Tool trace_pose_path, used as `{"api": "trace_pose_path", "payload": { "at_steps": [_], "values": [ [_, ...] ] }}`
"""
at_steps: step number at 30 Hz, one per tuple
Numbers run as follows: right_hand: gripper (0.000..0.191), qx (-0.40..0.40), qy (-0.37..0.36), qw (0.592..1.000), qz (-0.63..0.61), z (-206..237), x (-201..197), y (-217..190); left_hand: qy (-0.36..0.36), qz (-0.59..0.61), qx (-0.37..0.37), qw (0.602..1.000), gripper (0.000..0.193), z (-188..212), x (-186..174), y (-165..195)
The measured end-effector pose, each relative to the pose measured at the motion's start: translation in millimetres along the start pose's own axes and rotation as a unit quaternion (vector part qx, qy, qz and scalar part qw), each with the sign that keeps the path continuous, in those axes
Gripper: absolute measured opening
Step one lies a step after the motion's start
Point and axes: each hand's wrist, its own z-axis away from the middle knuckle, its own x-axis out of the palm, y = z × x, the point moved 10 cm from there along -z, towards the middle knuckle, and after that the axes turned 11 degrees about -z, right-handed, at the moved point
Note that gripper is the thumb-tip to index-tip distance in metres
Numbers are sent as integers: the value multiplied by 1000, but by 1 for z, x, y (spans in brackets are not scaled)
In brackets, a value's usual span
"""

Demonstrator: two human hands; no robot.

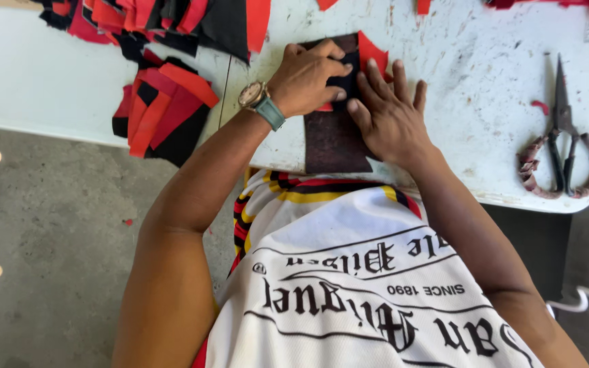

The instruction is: The person picks red and black fabric scraps from a pile on the table and layers them one by one onto a dark backing board, pressing each piece down to build up a covering of overlapping scraps across the board.

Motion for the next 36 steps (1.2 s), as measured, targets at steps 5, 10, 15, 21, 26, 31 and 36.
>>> {"api": "trace_pose_path", "payload": {
  "at_steps": [5,10,15,21,26,31,36],
  "values": [
    [68,-33,22,999,9,-34,-19,-15,-2,-2,-27,1000,50,0,-3,-4],
    [62,-93,-1,994,61,39,-2,-12,31,9,-60,998,73,2,-15,-9],
    [61,-125,57,990,26,61,-4,-13,104,76,-77,989,47,9,-35,-1],
    [60,-122,68,990,14,51,-12,-12,186,172,-116,960,20,79,-126,-50],
    [60,-112,78,991,11,49,-12,-11,174,291,-220,915,15,181,-158,-97],
    [60,-111,68,991,13,49,-14,-16,200,-72,-296,931,63,227,-145,-89],
    [59,-115,64,991,11,47,-16,-16,144,-132,-319,927,62,235,-83,-87]
  ]
}}
